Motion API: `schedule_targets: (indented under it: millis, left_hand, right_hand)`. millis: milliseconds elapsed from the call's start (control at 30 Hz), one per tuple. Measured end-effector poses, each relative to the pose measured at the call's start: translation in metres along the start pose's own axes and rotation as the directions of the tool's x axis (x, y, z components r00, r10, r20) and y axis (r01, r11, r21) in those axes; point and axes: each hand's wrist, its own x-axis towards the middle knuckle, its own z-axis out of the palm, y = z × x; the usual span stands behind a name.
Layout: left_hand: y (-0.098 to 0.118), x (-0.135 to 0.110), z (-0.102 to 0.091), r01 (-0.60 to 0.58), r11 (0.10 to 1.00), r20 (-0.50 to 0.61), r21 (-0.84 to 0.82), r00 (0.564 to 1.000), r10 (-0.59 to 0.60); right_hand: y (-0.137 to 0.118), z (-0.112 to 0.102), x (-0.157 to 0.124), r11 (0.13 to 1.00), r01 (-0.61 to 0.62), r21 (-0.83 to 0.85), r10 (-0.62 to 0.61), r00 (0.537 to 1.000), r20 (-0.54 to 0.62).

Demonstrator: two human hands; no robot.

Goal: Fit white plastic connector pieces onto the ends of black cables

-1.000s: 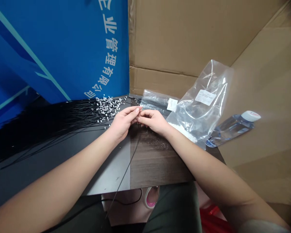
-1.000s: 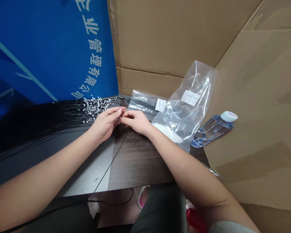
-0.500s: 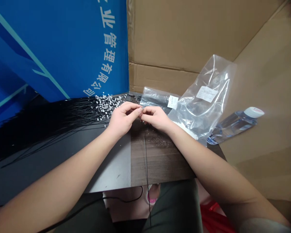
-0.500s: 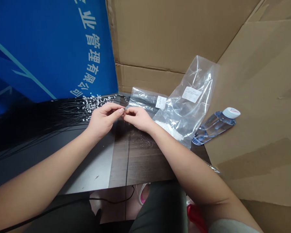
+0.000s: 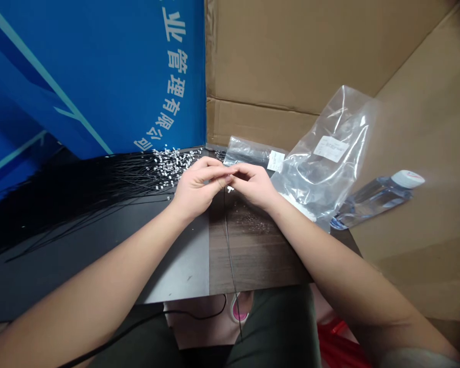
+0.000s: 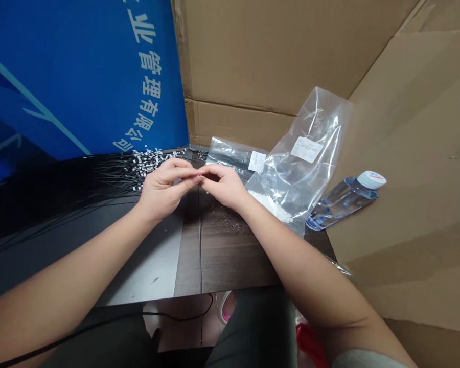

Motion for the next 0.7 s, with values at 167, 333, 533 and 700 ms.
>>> schedule_targets:
  millis: [167, 333, 533, 700]
  left_hand:
    - [0.002, 0.001, -0.001, -0.007, 0.999, 0.008, 0.042, 1.000, 0.007]
    - [0.004, 0.002, 0.001, 0.096, 0.995, -0.054, -0.023, 0.994, -0.097]
    - [0.001, 0.002, 0.003, 0.242, 0.967, -0.095, -0.082, 0.964, -0.249]
    - [-0.001, 0.000, 0.002, 0.189, 0.981, -0.080, 0.029, 0.979, -0.186]
  right_hand:
    - [-0.003, 0.000, -0.002, 0.998, 0.034, -0.045, -0.035, 0.999, -0.024]
    - [-0.006, 0.000, -0.003, 0.965, 0.112, -0.239, -0.122, 0.992, -0.028]
    - [-0.008, -0.002, -0.004, 0.886, 0.143, -0.441, -0.195, 0.978, -0.074]
    - [-0.016, 0.004, -0.006, 0.824, 0.097, -0.559, -0.160, 0.985, -0.064]
